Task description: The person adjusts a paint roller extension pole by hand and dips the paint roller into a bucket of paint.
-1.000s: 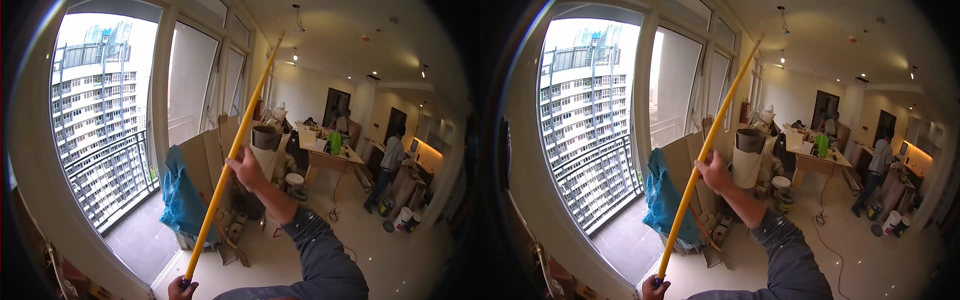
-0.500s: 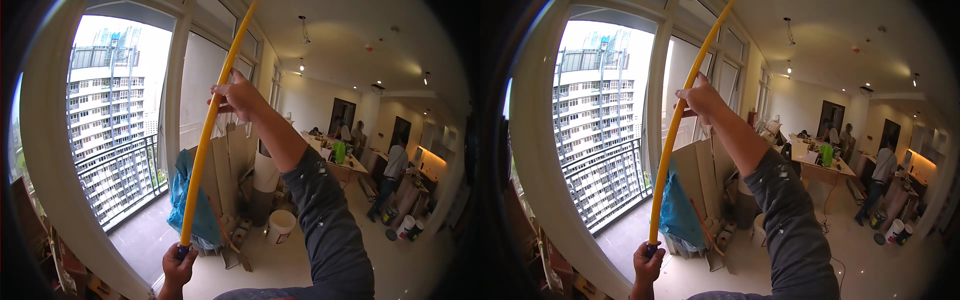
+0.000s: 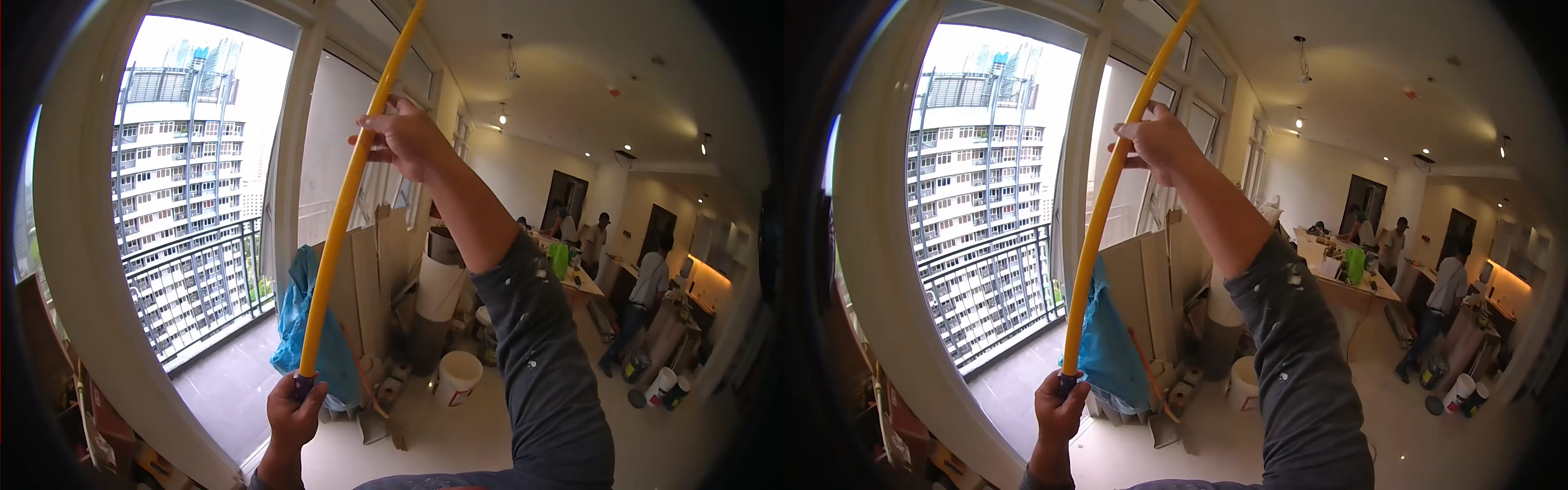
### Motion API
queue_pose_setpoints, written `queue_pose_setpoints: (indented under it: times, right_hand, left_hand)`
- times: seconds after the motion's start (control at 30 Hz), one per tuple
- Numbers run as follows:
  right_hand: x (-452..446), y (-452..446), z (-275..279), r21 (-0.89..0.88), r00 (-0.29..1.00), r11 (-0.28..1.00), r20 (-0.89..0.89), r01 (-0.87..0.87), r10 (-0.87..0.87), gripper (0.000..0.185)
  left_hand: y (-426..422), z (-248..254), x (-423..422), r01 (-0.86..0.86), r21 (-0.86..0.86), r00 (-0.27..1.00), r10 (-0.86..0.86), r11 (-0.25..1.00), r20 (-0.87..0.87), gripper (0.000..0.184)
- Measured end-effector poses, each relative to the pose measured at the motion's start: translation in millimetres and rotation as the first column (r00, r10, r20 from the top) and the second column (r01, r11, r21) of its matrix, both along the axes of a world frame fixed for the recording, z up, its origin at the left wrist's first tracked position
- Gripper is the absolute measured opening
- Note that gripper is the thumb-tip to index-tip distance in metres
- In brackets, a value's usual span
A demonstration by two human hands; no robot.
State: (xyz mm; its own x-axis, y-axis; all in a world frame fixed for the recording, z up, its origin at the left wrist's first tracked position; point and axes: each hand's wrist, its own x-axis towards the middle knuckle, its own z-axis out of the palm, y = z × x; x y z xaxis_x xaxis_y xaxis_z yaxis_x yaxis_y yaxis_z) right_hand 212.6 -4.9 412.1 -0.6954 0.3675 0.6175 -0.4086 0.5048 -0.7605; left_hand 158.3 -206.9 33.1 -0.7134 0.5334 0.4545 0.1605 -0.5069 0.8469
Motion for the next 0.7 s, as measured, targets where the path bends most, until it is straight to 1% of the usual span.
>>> queue_pose_setpoints:
  times: [0.07,0.17,0.27,0.37,0.47,0.5,0.6,0.7]
  right_hand:
    - [5.6,8.0,-3.8,-0.024,0.999,0.999,0.023,-0.026,0.027,0.083]
    - [1.0,22.8,-13.6,-0.072,1.000,0.997,0.018,0.004,-0.003,0.078]
    - [-17.5,56.4,-16.1,-0.122,0.998,0.991,0.025,-0.060,0.064,0.068]
    - [-21.2,74.7,-15.9,-0.156,0.997,0.986,0.020,-0.065,0.069,0.072]
    - [-23.1,87.4,-10.5,-0.180,0.998,0.982,0.008,-0.053,0.055,0.049]
    - [-26.8,94.1,-9.1,-0.192,0.998,0.979,-0.006,-0.069,0.069,0.047]
    - [-38.8,113.8,-4.1,-0.216,0.994,0.970,-0.044,-0.112,0.105,0.041]
    - [-37.9,101.0,-1.5,-0.210,0.996,0.973,-0.042,-0.091,0.084,0.039]
  left_hand:
    - [14.8,8.3,-0.8,-0.009,-0.011,1.000,0.009,1.000,-0.007,0.026]
    - [33.9,24.5,-2.5,-0.035,-0.045,0.999,0.033,0.998,-0.032,0.023]
    - [55.5,45.2,-6.6,-0.060,-0.067,0.997,0.056,0.996,-0.062,0.021]
    - [79.5,60.1,-10.3,-0.100,-0.097,0.992,0.091,0.990,-0.085,0.021]
    - [102.1,69.0,-15.4,-0.151,-0.120,0.982,0.136,0.981,-0.128,0.022]
    - [106.2,71.4,-18.0,-0.167,-0.131,0.978,0.148,0.977,-0.148,0.023]
    - [114.2,81.7,-19.4,-0.136,-0.084,0.985,0.126,0.987,-0.119,0.025]
    - [107.6,80.9,-24.2,-0.129,-0.059,0.984,0.120,0.990,-0.134,0.026]
